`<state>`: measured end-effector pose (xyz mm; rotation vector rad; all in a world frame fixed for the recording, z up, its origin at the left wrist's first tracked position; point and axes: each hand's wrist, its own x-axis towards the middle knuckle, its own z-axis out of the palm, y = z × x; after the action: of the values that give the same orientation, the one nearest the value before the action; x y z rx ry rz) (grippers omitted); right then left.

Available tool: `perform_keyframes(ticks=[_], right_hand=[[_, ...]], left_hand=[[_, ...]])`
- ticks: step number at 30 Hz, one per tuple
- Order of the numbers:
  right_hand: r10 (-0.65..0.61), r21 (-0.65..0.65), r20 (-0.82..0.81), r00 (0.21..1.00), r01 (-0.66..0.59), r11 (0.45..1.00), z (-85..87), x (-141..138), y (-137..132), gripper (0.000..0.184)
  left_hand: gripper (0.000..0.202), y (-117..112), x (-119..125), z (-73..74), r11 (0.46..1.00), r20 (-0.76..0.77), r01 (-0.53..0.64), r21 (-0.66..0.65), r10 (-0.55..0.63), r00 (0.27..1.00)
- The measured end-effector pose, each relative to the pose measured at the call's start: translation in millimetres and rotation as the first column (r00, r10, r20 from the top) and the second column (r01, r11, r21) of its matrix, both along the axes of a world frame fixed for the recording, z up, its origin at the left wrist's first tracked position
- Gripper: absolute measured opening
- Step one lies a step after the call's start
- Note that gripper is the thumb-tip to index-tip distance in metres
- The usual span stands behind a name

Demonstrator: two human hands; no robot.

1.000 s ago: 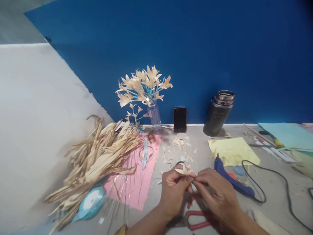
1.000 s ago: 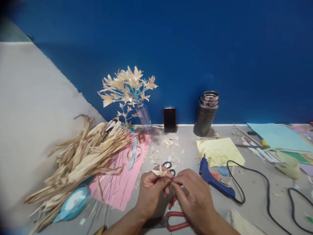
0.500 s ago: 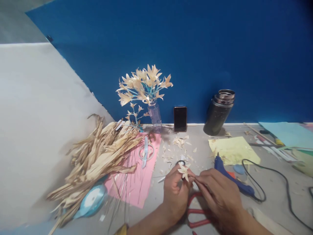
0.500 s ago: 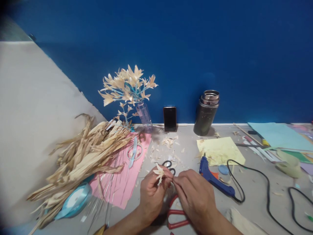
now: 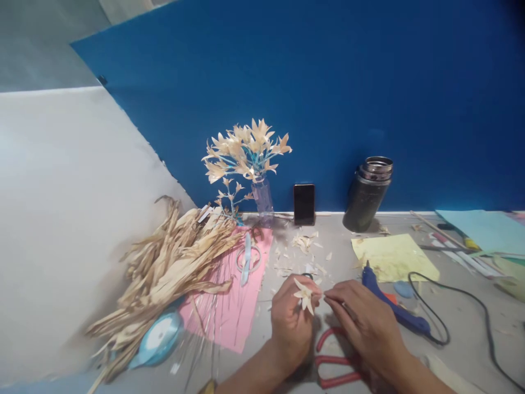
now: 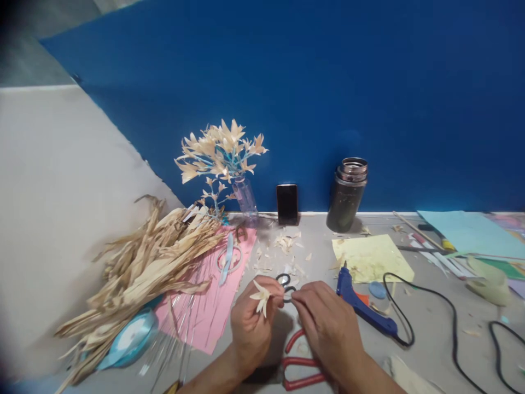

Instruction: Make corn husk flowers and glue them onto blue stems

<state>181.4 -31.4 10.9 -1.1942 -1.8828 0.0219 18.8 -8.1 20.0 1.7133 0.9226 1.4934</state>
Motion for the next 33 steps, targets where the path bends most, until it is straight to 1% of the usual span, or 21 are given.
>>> perform_keyframes(ticks=[2, 5, 6, 7, 8, 10, 13, 16, 18, 20, 23, 26, 30, 33], right_hand=[[0.002, 0.028, -0.051, 0.999, 0.0, 1.0, 2.5, 1, 2, 0.016], [-0.006, 0.104, -0.163, 0.987, 0.024, 0.994, 9.5, 2, 5, 0.012], [-0.012, 0.122, -0.188, 0.982, 0.035, 0.992, 11.6, 3, 6, 0.012], [-0.016, 0.131, -0.203, 0.979, 0.043, 0.99, 13.1, 3, 6, 0.012], [-0.015, 0.134, -0.209, 0.978, 0.043, 0.99, 14.0, 3, 7, 0.012], [0.004, 0.132, -0.201, 0.98, 0.023, 0.991, 13.5, 3, 7, 0.013], [0.034, 0.142, -0.173, 0.984, -0.009, 0.99, 10.0, 2, 6, 0.014], [0.032, 0.152, -0.124, 0.992, -0.013, 0.988, 7.2, 2, 4, 0.014], [0.026, 0.16, -0.089, 0.996, -0.012, 0.987, 6.0, 2, 4, 0.014], [0.017, 0.167, -0.061, 0.998, -0.006, 0.986, 4.5, 3, 5, 0.015], [0.0, 0.149, -0.005, 1.0, 0.001, 0.989, 0.9, 6, 8, 0.014], [-0.002, 0.131, 0.055, 0.998, -0.006, 0.991, -2.1, 10, 10, 0.013], [0.045, 0.106, 0.106, 0.993, -0.056, 0.993, -0.7, 13, 8, 0.015], [0.071, 0.095, 0.139, 0.988, -0.084, 0.992, 2.1, 13, 6, 0.02]], left_hand=[[0.021, 0, 0, 2.4, 0.993, -0.003, 0.066, -0.098, -0.067, 0.998], [0.034, -1, 2, 3.8, 0.942, -0.025, 0.159, -0.296, -0.174, 0.984], [0.033, 0, 3, 3.6, 0.928, -0.018, 0.173, -0.33, -0.19, 0.982], [0.03, 0, 4, 3.3, 0.924, -0.003, 0.183, -0.336, -0.196, 0.981], [0.026, 0, 4, 3.1, 0.929, 0.014, 0.187, -0.321, -0.192, 0.981], [0.022, 0, 5, 3.2, 0.954, 0.033, 0.17, -0.247, -0.167, 0.985], [0.014, -2, 5, 5.7, 0.985, -0.01, 0.114, -0.132, -0.117, 0.993], [0.013, -3, 4, 7.8, 0.996, -0.062, 0.066, -0.064, -0.07, 0.996], [0.013, -3, 3, 6.2, 0.998, -0.078, 0.058, -0.008, -0.058, 0.995], [0.013, -2, 2, 1.7, 0.994, -0.084, 0.073, 0.08, -0.066, 0.994], [0.016, 0, 1, -6.7, 0.973, -0.108, 0.105, 0.207, -0.084, 0.991], [0.021, 0, 0, -10.9, 0.953, -0.117, 0.122, 0.277, -0.093, 0.989], [0.026, 0, 1, -6.9, 0.934, -0.133, 0.124, 0.335, -0.084, 0.988], [0.023, 1, 2, -0.7, 0.933, -0.133, 0.069, 0.354, -0.022, 0.991]])
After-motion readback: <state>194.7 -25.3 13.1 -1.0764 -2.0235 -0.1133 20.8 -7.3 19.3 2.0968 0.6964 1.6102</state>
